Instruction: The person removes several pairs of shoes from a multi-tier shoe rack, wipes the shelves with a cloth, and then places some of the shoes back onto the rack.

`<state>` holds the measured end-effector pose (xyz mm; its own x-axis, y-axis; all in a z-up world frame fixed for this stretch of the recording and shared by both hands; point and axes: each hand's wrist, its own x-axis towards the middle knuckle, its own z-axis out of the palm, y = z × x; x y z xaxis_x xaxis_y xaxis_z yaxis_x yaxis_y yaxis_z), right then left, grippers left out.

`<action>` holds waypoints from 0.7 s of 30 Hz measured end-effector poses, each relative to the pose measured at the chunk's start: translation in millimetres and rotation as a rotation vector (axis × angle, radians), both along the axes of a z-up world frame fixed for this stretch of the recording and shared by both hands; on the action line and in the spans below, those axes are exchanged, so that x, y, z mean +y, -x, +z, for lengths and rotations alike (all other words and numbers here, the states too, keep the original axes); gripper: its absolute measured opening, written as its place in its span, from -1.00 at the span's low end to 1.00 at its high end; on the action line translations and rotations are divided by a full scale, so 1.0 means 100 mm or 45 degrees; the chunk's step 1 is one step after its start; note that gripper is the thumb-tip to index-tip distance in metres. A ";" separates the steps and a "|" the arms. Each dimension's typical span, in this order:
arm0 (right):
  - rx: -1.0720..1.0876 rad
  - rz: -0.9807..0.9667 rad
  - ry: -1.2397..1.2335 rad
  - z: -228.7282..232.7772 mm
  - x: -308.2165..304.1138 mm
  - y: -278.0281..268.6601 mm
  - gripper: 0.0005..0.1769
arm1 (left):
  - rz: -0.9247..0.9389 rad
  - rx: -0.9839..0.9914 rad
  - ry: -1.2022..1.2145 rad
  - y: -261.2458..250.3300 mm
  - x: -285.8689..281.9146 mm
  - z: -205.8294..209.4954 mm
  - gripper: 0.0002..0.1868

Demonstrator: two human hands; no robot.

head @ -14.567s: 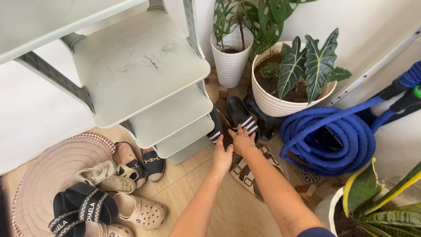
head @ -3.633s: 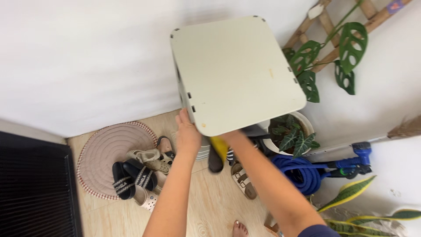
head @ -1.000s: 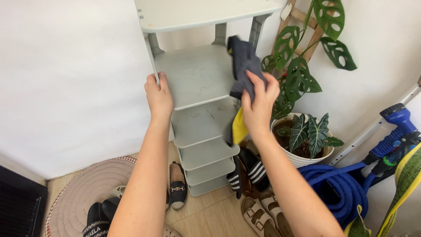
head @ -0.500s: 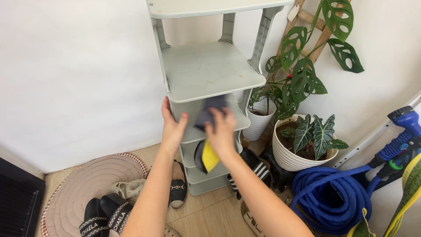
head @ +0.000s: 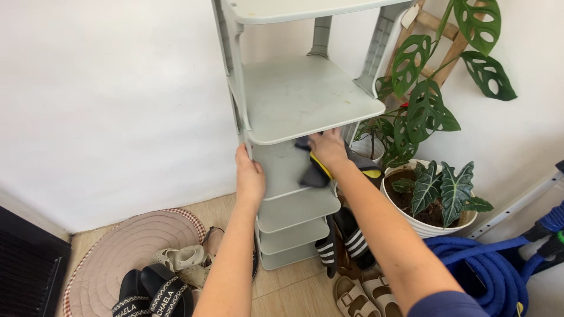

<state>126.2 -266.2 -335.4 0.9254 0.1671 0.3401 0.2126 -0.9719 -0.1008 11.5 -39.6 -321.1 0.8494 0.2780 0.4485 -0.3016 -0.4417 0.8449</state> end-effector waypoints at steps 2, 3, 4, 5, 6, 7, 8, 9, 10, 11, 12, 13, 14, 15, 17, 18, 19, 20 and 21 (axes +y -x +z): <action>-0.010 -0.126 -0.017 -0.14 0.27 -0.19 -0.42 | 0.019 -0.014 -0.015 -0.02 -0.02 -0.05 -0.44; -0.014 -0.189 -0.025 -0.16 0.40 -0.22 -0.33 | 0.056 -0.074 -0.035 -0.06 -0.01 -0.08 -0.43; 0.003 0.088 -0.167 -0.18 0.56 -0.16 -0.29 | 0.095 -0.131 -0.062 -0.09 0.03 -0.12 -0.42; 0.023 0.366 -0.309 -0.19 0.76 -0.03 -0.21 | 0.090 -0.184 -0.101 -0.11 0.09 -0.16 -0.43; 0.106 0.621 -0.301 -0.22 0.96 0.15 -0.25 | 0.083 -0.240 -0.142 -0.14 0.18 -0.18 -0.45; 0.193 0.874 -0.290 -0.21 1.09 0.31 -0.28 | 0.075 -0.296 -0.183 -0.16 0.25 -0.19 -0.47; 0.116 0.854 -0.178 -0.13 1.12 0.34 -0.26 | 0.069 -0.244 -0.157 -0.16 0.30 -0.19 -0.47; 0.039 0.832 -0.067 -0.07 1.12 0.32 -0.25 | 0.064 -0.193 -0.130 -0.17 0.36 -0.17 -0.48; -0.034 0.809 0.039 -0.05 1.10 0.27 -0.23 | 0.057 -0.136 -0.105 -0.15 0.39 -0.16 -0.49; -0.018 0.634 0.033 -0.03 0.99 0.17 -0.30 | 0.049 -0.112 -0.104 -0.11 0.40 -0.15 -0.49; -0.009 0.467 0.031 0.04 0.86 0.05 -0.36 | 0.049 -0.098 -0.100 -0.08 0.40 -0.11 -0.49; 0.113 0.229 0.108 0.11 0.69 -0.07 -0.44 | 0.049 -0.085 -0.096 -0.05 0.40 -0.07 -0.50; 0.235 -0.015 0.183 0.15 0.56 -0.16 -0.50 | 0.023 0.010 -0.078 -0.02 0.40 -0.03 -0.49; 0.083 -0.007 0.085 0.13 0.56 -0.21 -0.48 | -0.002 0.105 -0.060 0.00 0.39 0.00 -0.47; -0.216 0.004 -0.111 0.08 0.58 -0.26 -0.45 | -0.011 0.252 -0.060 -0.01 0.35 0.05 -0.46; -0.200 0.056 -0.036 0.05 0.70 -0.27 -0.42 | 0.005 0.303 -0.079 -0.02 0.33 0.06 -0.46; -0.183 0.108 0.039 0.02 0.89 -0.28 -0.38 | 0.021 0.355 -0.098 -0.03 0.31 0.05 -0.46; -0.156 0.269 0.056 0.00 1.09 -0.27 -0.37 | 0.013 0.337 -0.092 -0.02 0.32 0.03 -0.47; -0.128 0.431 0.073 0.01 1.25 -0.23 -0.35 | 0.006 0.318 -0.086 -0.01 0.32 0.01 -0.47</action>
